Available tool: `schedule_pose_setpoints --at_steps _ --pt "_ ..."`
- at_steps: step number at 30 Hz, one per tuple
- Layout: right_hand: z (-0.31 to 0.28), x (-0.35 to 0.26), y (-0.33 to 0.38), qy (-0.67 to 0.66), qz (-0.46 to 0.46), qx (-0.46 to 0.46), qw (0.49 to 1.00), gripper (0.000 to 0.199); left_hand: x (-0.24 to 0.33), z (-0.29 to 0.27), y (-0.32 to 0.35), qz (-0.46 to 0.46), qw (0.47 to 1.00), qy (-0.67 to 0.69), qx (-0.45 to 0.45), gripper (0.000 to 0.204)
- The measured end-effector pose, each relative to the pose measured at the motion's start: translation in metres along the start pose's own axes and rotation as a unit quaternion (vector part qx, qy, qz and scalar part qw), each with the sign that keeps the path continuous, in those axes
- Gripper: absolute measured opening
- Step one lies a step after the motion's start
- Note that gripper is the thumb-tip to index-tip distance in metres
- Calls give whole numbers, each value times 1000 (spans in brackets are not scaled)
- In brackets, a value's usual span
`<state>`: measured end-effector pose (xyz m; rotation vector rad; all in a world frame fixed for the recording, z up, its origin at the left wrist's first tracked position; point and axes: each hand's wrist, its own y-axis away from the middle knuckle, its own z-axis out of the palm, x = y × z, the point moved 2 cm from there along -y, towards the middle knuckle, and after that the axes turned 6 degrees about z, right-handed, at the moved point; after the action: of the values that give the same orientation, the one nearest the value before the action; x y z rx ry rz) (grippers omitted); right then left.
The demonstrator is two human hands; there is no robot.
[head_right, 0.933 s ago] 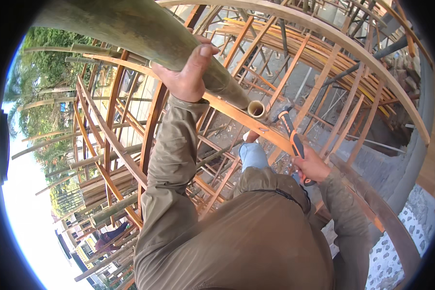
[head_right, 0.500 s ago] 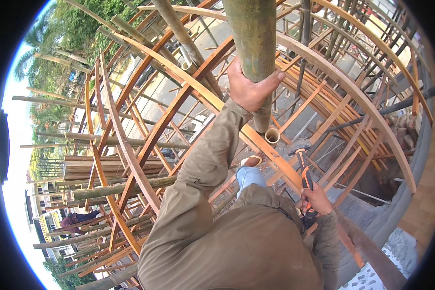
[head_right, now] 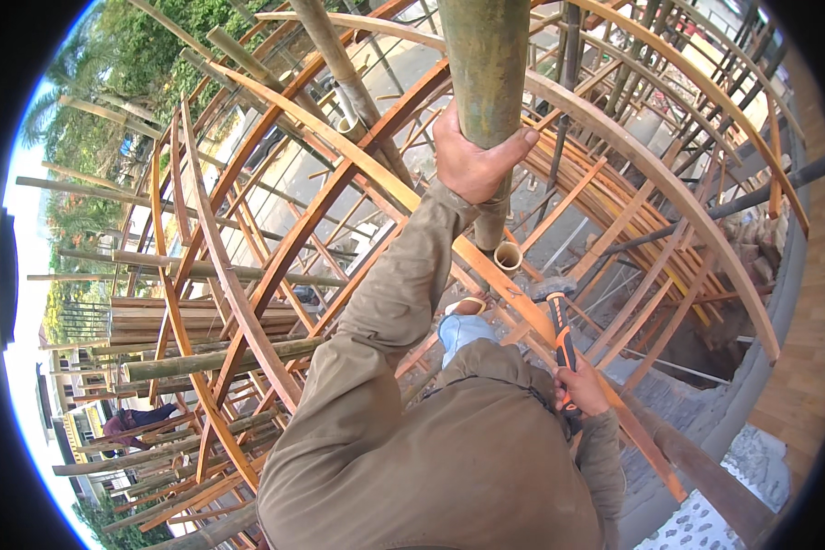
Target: The person assembles a wooden scaffolding structure by positioning and securing wooden planks and bamboo poles. They use a hammer to drive nails into joints, adjust plank positions, and climb the structure to reach higher sections.
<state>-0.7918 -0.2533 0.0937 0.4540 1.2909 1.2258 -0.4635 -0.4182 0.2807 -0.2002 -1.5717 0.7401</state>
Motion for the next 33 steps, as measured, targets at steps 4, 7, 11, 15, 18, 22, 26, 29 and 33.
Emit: schedule_pose_setpoints --at_steps 4,7,11,15,18,22,26,29,33 --pt "0 5 0 -41 3 -11 999 26 -3 0 0 2 1000 17 -5 53" --pt "-2 7 -1 -59 9 -11 998 25 -7 0 1 6 1000 27 4 53" --pt "-6 5 -1 -68 9 -27 997 24 -12 0 0 26 998 48 9 48" --pt "-17 1 -4 -44 48 -10 998 24 -13 -4 0 62 998 -28 12 53" --pt "-26 -4 -6 -38 75 -18 996 22 -9 -6 4 49 998 -47 16 58" --pt "-37 -14 -10 -28 97 -33 994 22 -4 -7 6 37 997 -63 33 63" --pt "-45 -22 -14 21 95 -29 995 23 -5 -6 7 6 996 -76 36 64" --pt "-47 -24 -18 39 98 -36 994 23 -7 -7 8 2 996 -73 42 62" --pt "-48 -21 -19 22 95 -48 994 24 -7 -6 8 -24 995 -86 32 65"
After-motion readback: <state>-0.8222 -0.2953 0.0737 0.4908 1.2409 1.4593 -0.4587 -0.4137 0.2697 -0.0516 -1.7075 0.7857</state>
